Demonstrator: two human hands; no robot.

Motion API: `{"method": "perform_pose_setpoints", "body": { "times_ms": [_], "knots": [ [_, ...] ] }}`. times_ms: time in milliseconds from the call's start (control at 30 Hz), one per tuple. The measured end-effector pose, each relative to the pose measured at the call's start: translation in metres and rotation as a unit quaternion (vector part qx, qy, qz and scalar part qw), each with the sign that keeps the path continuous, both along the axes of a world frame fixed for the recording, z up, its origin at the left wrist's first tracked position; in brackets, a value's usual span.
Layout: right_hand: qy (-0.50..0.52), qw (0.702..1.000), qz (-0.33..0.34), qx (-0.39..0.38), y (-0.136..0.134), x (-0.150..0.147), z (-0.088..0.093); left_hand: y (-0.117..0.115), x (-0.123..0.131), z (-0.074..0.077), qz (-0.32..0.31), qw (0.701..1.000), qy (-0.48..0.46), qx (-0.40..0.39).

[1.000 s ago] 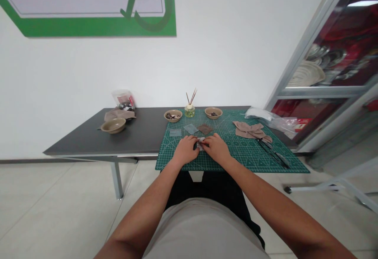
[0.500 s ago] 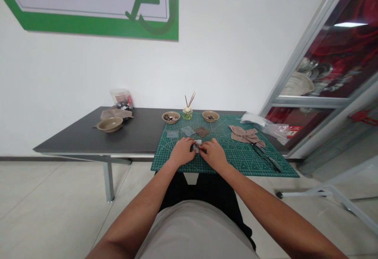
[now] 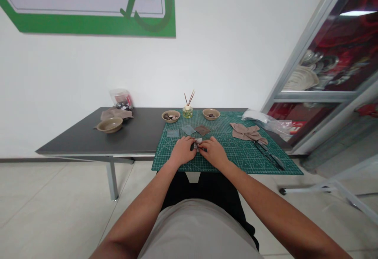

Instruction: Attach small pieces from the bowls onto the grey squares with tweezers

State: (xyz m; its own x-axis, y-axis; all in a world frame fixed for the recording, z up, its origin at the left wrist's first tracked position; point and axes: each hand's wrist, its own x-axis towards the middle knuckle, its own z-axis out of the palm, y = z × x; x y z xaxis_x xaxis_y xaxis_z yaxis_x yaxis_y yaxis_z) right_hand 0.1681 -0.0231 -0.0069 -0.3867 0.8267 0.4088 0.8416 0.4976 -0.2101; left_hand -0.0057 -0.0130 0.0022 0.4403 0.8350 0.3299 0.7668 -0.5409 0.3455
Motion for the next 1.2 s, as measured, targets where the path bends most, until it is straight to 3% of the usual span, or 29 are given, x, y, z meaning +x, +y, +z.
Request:
{"method": "perform_pose_setpoints", "body": {
  "times_ms": [633,767,967,1067,1200],
  "knots": [
    [0.048,0.998,-0.001,-0.047,0.005,-0.006,0.003,0.002,0.0,-0.002,-0.002,1.0,0.004,0.003],
    [0.132,0.988,-0.006,-0.076,0.005,-0.003,0.003,0.001,0.0,0.001,0.002,1.0,-0.004,-0.005],
    [0.286,0.952,-0.021,-0.107,0.008,-0.009,0.0,0.002,-0.006,0.0,-0.04,0.998,-0.057,-0.007],
    [0.291,0.95,-0.008,-0.118,0.009,-0.011,-0.002,0.004,-0.007,-0.004,-0.025,0.995,-0.091,-0.008],
    [0.196,0.978,-0.011,-0.07,0.009,-0.005,-0.004,0.007,-0.009,-0.009,0.011,0.988,-0.153,-0.016]
  ]
}}
